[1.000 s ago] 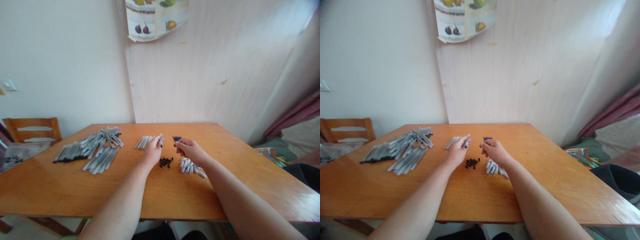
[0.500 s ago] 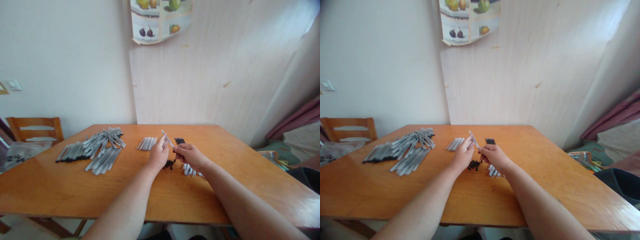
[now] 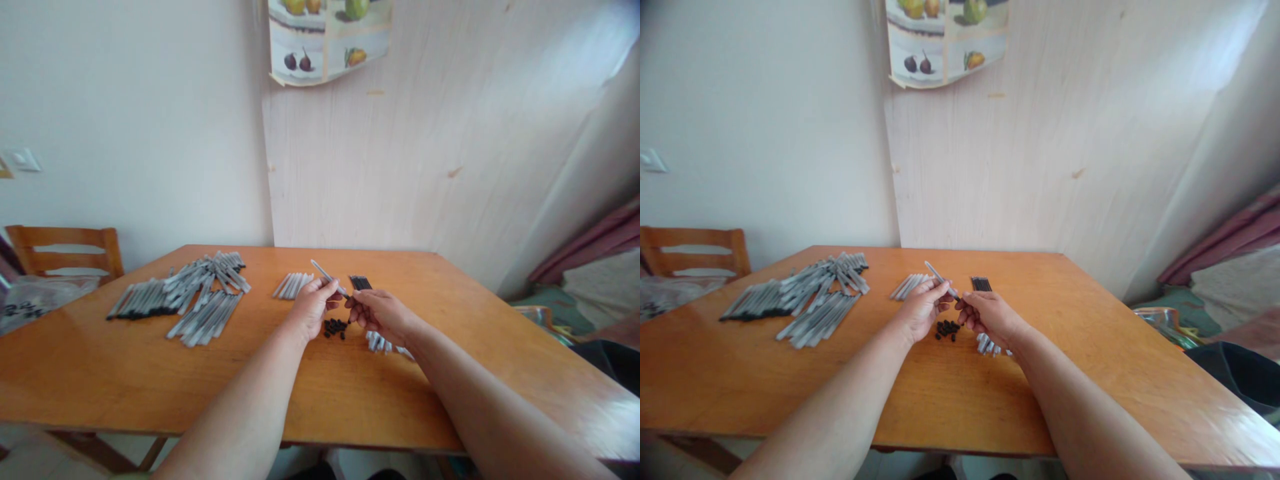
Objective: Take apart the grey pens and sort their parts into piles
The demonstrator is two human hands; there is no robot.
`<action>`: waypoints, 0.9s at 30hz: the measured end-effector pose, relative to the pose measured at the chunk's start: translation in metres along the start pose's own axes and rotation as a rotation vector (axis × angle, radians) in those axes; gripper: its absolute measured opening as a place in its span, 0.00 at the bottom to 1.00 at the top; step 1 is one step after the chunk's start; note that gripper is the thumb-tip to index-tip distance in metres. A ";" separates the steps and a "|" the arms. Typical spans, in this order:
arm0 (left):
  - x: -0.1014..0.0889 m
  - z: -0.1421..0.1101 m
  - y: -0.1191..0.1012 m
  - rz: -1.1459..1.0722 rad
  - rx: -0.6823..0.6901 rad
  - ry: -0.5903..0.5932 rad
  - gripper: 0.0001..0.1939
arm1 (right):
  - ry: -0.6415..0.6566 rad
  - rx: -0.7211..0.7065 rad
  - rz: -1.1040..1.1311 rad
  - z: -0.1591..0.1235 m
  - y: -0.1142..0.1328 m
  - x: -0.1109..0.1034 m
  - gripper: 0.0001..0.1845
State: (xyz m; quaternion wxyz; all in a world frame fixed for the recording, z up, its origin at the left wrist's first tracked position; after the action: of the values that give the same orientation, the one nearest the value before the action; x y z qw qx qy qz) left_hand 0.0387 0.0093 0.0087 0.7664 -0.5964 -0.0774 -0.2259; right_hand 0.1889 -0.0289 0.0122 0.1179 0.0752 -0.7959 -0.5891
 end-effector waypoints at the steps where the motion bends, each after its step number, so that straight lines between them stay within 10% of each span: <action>1: 0.000 0.000 0.000 -0.007 -0.001 -0.002 0.16 | 0.010 0.006 0.002 0.000 -0.001 0.000 0.19; 16: 0.003 -0.001 0.000 -0.071 -0.004 0.025 0.14 | -0.090 -0.148 -0.112 0.001 -0.001 0.002 0.19; 27: -0.001 0.000 0.004 -0.019 -0.021 -0.061 0.16 | -0.445 -0.363 -0.603 0.000 0.003 -0.001 0.14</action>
State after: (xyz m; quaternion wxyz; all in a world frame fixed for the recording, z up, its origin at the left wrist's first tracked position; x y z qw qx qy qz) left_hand 0.0401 0.0100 0.0046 0.7551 -0.6104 -0.1037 -0.2156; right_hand 0.1902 -0.0274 0.0153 -0.2234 0.1539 -0.6276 -0.7298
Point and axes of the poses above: each hand's wrist, its own z-axis towards the middle knuckle, its own x-axis out of the palm, y = z × x, the point moved 3 cm from there along z, towards the middle knuckle, and after that the axes turned 13 degrees about x, right-handed, at the moved point
